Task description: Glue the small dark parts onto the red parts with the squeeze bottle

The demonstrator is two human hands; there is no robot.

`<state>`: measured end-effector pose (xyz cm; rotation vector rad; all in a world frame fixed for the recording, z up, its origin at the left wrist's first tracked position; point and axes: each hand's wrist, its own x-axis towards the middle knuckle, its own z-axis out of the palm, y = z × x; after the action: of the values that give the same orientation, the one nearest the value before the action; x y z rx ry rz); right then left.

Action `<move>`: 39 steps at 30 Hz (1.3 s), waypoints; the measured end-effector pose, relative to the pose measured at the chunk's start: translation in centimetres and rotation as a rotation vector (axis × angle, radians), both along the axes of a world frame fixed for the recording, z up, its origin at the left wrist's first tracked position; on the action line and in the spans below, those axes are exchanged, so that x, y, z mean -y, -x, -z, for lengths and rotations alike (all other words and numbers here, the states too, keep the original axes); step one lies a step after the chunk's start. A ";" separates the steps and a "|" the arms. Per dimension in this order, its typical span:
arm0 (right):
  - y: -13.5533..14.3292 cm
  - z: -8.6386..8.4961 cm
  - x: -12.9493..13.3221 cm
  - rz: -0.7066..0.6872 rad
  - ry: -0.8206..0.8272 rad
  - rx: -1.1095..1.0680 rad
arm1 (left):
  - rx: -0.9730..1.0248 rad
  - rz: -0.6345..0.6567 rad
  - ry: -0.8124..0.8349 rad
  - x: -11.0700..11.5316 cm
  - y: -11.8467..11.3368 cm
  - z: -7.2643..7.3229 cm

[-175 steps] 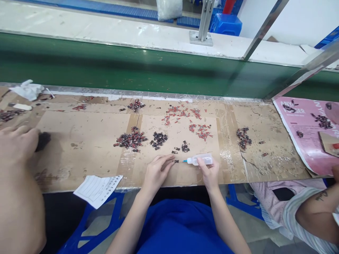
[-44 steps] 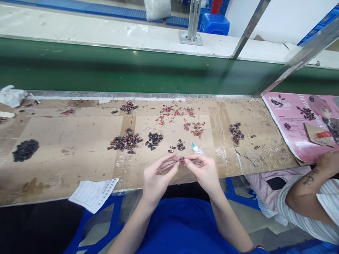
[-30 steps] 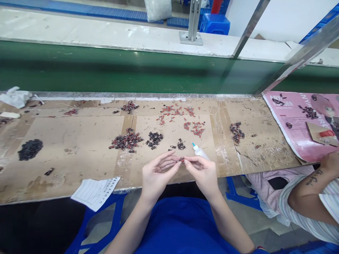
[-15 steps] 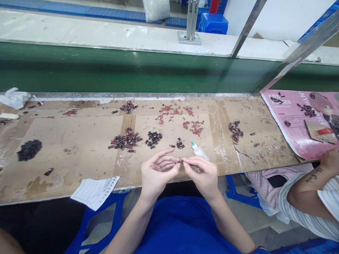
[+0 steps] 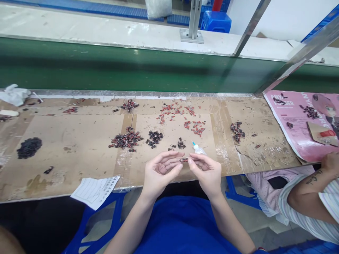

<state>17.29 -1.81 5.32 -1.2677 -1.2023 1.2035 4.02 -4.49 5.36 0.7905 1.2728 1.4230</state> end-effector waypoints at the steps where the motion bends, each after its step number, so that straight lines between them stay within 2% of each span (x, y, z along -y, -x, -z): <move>1: 0.0 0.0 0.0 -0.006 -0.008 0.000 | -0.012 0.005 -0.007 -0.1 0.1 0.1; 8: 0.0 -0.2 -0.3 -0.072 -0.067 0.000 | -0.046 -0.016 -0.004 -0.5 0.2 1.5; 11: -0.2 -0.1 -0.4 -0.087 -0.013 -0.047 | -0.037 -0.028 0.007 -0.4 0.0 1.6; 18: 0.1 0.8 -0.3 -0.023 0.128 -0.119 | -0.045 -0.027 0.016 0.0 -0.3 1.5; 21: -0.2 1.2 -0.4 -0.033 0.125 -0.128 | -0.041 0.030 0.018 -0.1 -0.6 1.8; 23: -1.3 1.5 -1.0 -0.016 0.102 -0.110 | -0.071 0.084 -0.001 -0.3 -0.6 2.1; 26: -4.7 2.1 -2.8 0.183 0.021 0.018 | -0.286 0.066 -0.070 -1.1 0.6 2.9; 29: -8.7 2.8 -4.6 0.489 -0.086 0.268 | -0.689 -0.019 -0.175 -2.0 2.7 4.1; 31: -10.2 3.0 -5.0 0.541 -0.159 0.521 | -0.894 0.013 -0.263 -2.6 3.8 5.0; 34: -9.5 3.1 -4.1 0.401 -0.217 0.764 | -1.062 0.106 -0.310 -3.2 4.4 5.9; 37: -6.9 3.4 -2.6 0.143 -0.206 0.868 | -1.164 0.182 -0.229 -3.6 4.0 6.3; 39: -5.4 3.8 -2.0 0.026 -0.199 0.930 | -1.195 0.227 -0.175 -3.7 3.8 6.2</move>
<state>22.73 0.19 1.50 -1.7379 -1.8859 0.4131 0.20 -0.83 -0.86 1.9976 1.8187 0.8240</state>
